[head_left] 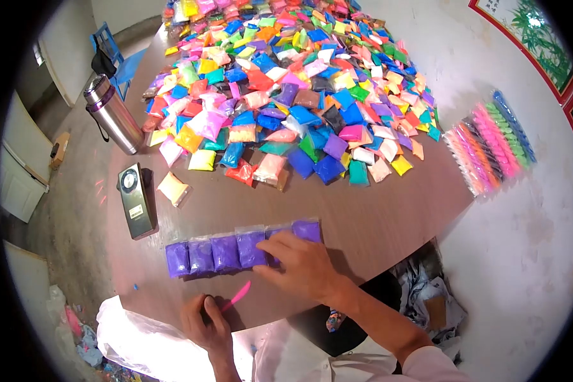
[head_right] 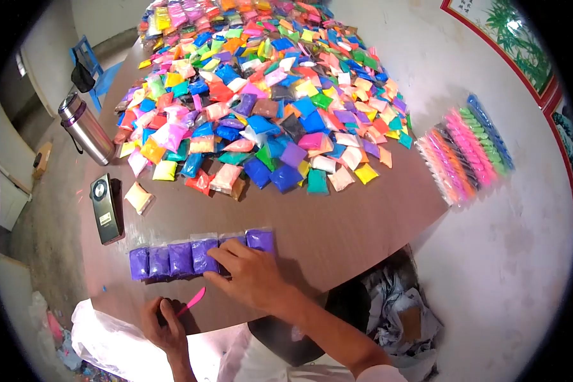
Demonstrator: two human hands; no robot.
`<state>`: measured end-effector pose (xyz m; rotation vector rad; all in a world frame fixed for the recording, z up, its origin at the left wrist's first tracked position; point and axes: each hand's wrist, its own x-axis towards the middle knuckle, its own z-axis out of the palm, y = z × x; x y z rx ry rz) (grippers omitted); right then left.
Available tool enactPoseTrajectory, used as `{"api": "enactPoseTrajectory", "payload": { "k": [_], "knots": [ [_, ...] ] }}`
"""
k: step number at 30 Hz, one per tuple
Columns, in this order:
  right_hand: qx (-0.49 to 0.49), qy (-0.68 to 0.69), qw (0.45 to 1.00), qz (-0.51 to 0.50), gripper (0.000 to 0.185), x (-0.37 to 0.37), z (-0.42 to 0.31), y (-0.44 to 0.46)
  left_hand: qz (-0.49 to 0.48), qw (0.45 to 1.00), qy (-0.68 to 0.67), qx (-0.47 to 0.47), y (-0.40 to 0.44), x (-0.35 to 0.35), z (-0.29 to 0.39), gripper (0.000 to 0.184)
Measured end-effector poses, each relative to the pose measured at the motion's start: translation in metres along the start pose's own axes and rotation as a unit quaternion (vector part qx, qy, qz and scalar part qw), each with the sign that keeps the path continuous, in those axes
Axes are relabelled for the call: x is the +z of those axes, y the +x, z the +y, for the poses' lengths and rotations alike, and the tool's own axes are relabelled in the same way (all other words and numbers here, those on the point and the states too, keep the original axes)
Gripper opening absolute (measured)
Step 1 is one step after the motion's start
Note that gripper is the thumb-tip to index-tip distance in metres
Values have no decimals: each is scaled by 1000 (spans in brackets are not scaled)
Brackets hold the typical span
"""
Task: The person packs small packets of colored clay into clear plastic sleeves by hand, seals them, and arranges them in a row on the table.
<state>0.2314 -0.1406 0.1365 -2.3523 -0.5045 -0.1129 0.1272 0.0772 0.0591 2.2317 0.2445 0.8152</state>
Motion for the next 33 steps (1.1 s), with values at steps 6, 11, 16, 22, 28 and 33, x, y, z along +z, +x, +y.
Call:
{"api": "enactPoseTrajectory", "payload": {
  "k": [6,11,16,22,28,33],
  "knots": [
    [22,-1,997,79,23,-15,22,21,-8,1000,12,13,2,-1,2,5],
    [12,-70,990,122,14,-47,70,83,-11,1000,9,9,0,-1,0,7],
    [-106,-199,946,235,16,-75,113,167,0,1000,12,26,7,-3,8,9],
    [-88,-296,927,213,25,-92,130,246,4,999,-4,33,16,4,5,15],
    [-48,-339,922,181,44,-85,146,270,-2,999,43,28,8,0,5,4],
    [-24,-315,934,165,44,-91,143,259,-6,998,49,36,8,1,6,7]
  ]
}}
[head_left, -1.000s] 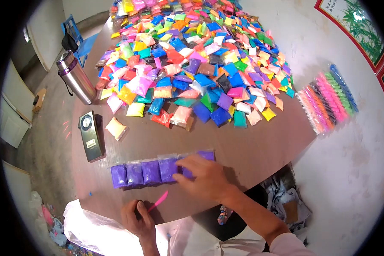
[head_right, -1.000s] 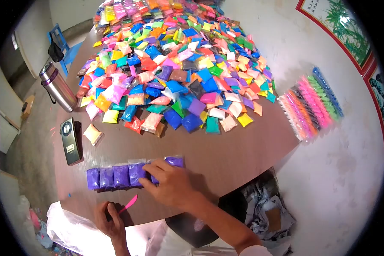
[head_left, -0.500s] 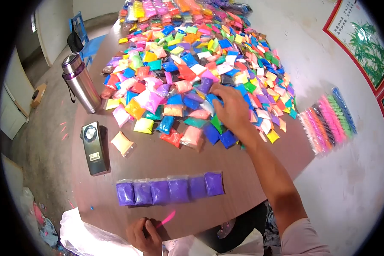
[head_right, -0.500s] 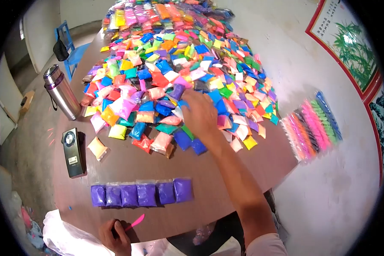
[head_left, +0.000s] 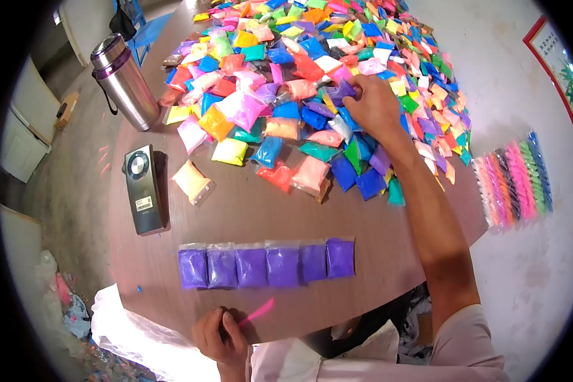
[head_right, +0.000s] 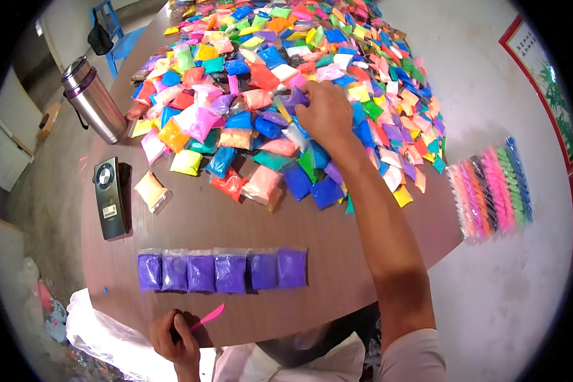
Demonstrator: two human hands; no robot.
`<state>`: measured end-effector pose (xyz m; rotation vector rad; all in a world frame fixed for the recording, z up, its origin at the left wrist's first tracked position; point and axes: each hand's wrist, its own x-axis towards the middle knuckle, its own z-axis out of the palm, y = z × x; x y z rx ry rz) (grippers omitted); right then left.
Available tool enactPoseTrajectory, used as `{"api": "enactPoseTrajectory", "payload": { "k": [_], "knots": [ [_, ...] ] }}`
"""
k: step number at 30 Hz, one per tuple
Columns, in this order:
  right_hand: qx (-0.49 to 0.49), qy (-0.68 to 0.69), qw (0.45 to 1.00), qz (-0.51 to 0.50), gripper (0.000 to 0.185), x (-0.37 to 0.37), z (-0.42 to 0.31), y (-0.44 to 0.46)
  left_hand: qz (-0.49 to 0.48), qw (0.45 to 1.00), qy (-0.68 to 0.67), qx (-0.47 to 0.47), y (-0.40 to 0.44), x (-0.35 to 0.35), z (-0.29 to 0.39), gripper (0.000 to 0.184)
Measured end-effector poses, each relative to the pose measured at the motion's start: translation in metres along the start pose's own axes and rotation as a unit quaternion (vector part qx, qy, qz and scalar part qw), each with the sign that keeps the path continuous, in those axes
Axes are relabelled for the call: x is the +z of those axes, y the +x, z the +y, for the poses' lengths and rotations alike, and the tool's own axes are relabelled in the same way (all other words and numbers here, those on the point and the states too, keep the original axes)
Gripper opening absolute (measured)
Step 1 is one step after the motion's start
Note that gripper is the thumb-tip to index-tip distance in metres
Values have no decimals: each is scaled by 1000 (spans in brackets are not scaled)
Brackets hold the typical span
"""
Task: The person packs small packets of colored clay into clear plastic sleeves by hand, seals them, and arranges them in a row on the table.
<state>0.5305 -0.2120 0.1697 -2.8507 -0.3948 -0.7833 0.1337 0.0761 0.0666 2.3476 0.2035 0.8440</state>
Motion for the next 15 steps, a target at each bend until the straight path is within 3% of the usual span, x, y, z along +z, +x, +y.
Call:
{"api": "enactPoseTrajectory", "payload": {
  "k": [4,8,11,13,14,15],
  "knots": [
    [49,190,979,54,27,-38,-13,-33,4,1000,-1,-1,-3,0,-2,10],
    [153,394,906,9,24,-84,-43,-131,15,1000,-13,-2,-6,2,-4,10],
    [203,445,872,31,24,-93,-65,-229,9,1000,-26,8,-9,-2,-1,11],
    [212,426,879,34,25,-106,-83,-280,6,968,-195,-156,-16,-2,4,12],
    [200,403,893,38,27,-112,-90,-299,3,970,-196,-144,-14,-6,8,12],
    [206,404,890,51,27,-117,-95,-314,3,985,-156,-74,-10,-10,11,12]
  ]
}}
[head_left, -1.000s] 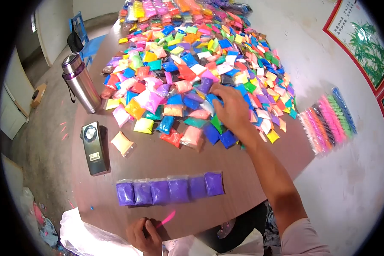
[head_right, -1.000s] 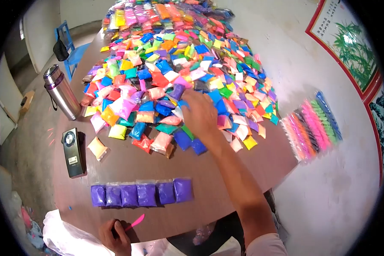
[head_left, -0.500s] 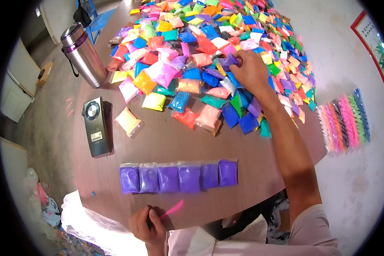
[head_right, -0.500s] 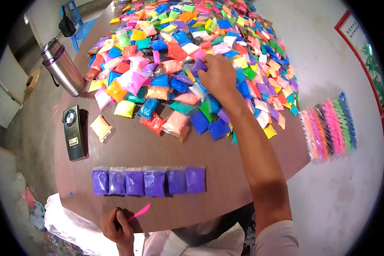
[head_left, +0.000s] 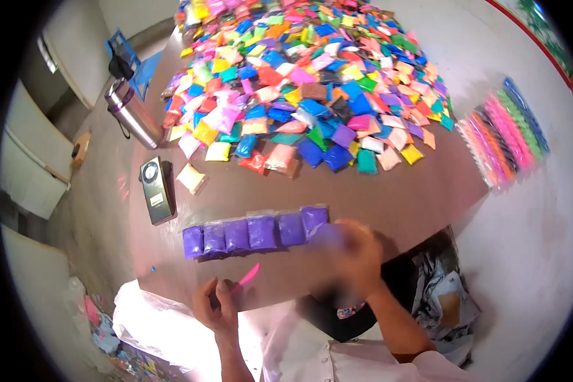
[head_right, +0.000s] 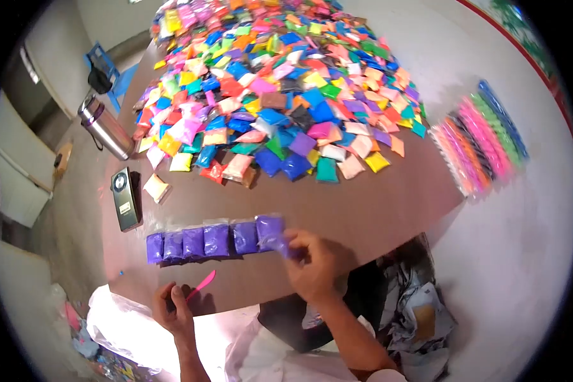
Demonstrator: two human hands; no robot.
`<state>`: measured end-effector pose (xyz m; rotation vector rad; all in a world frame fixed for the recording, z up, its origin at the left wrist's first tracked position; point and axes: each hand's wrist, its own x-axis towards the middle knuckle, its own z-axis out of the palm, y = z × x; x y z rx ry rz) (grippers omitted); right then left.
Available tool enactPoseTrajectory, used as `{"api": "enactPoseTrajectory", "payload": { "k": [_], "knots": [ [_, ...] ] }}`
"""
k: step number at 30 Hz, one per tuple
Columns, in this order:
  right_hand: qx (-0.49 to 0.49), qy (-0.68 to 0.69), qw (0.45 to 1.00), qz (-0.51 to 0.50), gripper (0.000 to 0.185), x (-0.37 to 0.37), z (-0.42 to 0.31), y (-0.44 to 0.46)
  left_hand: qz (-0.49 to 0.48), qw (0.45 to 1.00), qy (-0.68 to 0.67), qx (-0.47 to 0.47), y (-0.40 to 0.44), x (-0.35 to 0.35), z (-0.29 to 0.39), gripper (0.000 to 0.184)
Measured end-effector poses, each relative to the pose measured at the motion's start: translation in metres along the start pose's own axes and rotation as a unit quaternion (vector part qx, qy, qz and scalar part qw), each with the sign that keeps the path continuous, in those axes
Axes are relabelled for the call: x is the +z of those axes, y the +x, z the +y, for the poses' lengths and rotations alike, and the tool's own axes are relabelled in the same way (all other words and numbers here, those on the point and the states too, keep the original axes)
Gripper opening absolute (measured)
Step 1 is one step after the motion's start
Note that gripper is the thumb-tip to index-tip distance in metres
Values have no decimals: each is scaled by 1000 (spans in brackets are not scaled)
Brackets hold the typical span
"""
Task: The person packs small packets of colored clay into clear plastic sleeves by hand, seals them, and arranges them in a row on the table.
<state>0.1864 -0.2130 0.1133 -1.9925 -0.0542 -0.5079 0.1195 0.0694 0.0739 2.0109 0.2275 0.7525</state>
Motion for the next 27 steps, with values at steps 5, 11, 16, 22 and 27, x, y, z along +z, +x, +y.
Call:
{"api": "enactPoseTrajectory", "payload": {
  "k": [5,11,16,22,27],
  "knots": [
    [-97,-48,994,27,35,-16,-27,-41,-157,984,-78,-11,-27,28,53,14],
    [-171,-72,982,46,32,-34,-21,-73,-263,824,-344,-365,-57,91,105,21],
    [-141,2,988,58,28,-57,-3,-91,-308,859,-293,-285,-59,93,114,20],
    [94,148,983,-59,20,-79,-7,-101,-394,899,-157,-111,-72,87,104,18],
    [178,287,935,-110,21,-81,4,-108,-429,882,-138,-133,-82,84,113,20]
  ]
}}
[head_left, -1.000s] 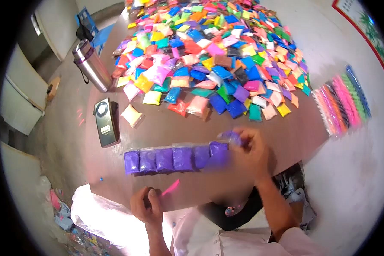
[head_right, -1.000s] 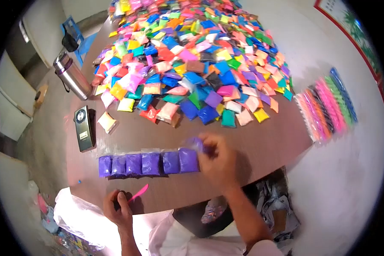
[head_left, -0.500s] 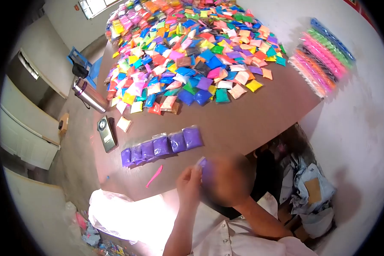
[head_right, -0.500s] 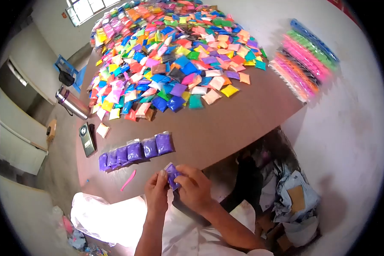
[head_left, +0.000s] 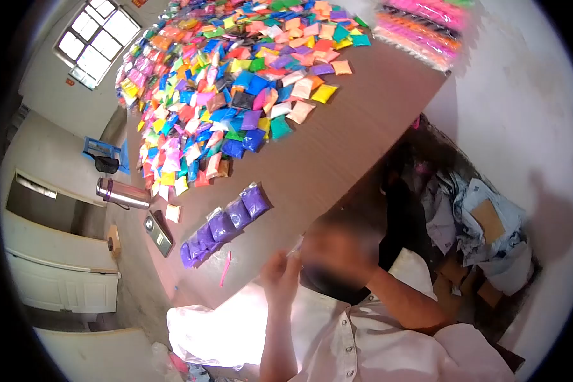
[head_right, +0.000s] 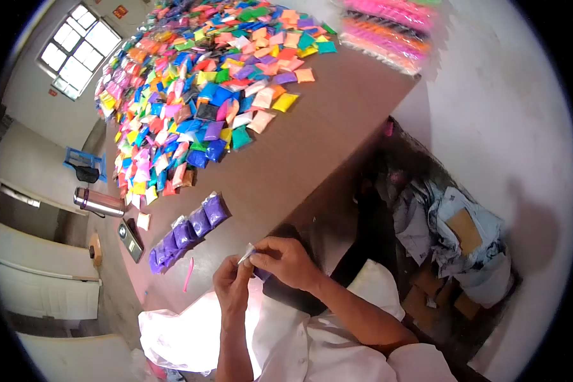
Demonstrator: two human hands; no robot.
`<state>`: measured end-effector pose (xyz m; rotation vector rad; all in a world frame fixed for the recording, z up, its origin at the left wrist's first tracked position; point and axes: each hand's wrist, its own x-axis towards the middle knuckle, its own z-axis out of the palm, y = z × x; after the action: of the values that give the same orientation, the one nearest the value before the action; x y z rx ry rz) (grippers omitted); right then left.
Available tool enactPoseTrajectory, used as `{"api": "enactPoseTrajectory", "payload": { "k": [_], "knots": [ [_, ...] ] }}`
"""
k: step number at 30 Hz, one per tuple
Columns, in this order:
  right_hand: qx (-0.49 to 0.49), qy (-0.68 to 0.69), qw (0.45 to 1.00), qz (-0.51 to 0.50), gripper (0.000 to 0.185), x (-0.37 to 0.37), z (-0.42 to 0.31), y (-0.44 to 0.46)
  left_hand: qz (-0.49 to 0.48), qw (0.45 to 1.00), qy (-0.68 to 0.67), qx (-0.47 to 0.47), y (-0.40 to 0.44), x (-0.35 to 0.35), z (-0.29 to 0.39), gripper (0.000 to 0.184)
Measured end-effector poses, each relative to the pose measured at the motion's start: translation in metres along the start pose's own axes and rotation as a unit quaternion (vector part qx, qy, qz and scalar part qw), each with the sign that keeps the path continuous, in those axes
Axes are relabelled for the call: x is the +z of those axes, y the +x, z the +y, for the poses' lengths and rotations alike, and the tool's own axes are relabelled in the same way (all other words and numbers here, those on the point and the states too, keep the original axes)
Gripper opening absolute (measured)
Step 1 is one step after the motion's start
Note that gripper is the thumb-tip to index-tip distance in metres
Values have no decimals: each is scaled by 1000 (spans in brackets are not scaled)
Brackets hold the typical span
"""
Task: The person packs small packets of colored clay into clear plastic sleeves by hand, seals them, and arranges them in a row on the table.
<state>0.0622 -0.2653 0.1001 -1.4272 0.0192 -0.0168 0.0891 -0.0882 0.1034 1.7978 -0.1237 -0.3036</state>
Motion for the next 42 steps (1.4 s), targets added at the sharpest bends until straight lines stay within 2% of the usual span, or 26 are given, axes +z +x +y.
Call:
{"api": "enactPoseTrajectory", "payload": {
  "k": [2,3,5,8,12,15,17,18,20,21,23,26,29,33,39,42],
  "knots": [
    [14,154,987,43,23,4,15,2,26,994,-107,-10,-1,15,7,23],
    [16,157,986,48,23,1,13,-1,22,994,-104,-13,-3,17,3,23],
    [9,98,991,95,22,-7,4,-6,16,979,-205,-12,-4,21,-6,27],
    [45,149,981,113,21,-4,18,-6,-24,988,-152,-23,-4,28,-1,26],
    [42,147,982,107,24,-3,19,-11,-43,989,-140,-8,-3,25,-12,26],
    [35,203,976,77,27,-8,20,-17,-46,992,-120,11,-5,18,-16,25],
    [-5,25,1000,-6,30,-20,18,-19,-58,996,-47,40,-5,14,-16,25],
    [-4,25,1000,-3,30,-21,18,-20,-61,996,-47,38,-6,14,-16,25],
    [106,136,985,-9,25,-19,18,-21,-40,998,6,49,-7,14,-18,15],
    [107,137,985,-8,25,-17,17,-21,-41,998,6,48,-8,16,-16,15],
    [83,185,977,58,15,-12,16,-20,-32,995,-89,3,-10,25,-7,20],
    [97,208,971,63,14,-13,26,-22,-46,992,-120,-16,-11,30,-6,26],
    [84,194,975,72,14,-13,25,-24,-58,988,-132,-49,-14,32,-7,23],
    [64,165,981,74,16,-15,21,-25,-59,990,-120,-44,-12,30,-5,20],
    [78,208,974,42,19,-14,22,-28,-66,993,-102,-11,-13,26,-5,13],
    [81,192,977,53,17,-16,35,-29,-77,996,-53,14,-13,24,-10,14]
  ]
}}
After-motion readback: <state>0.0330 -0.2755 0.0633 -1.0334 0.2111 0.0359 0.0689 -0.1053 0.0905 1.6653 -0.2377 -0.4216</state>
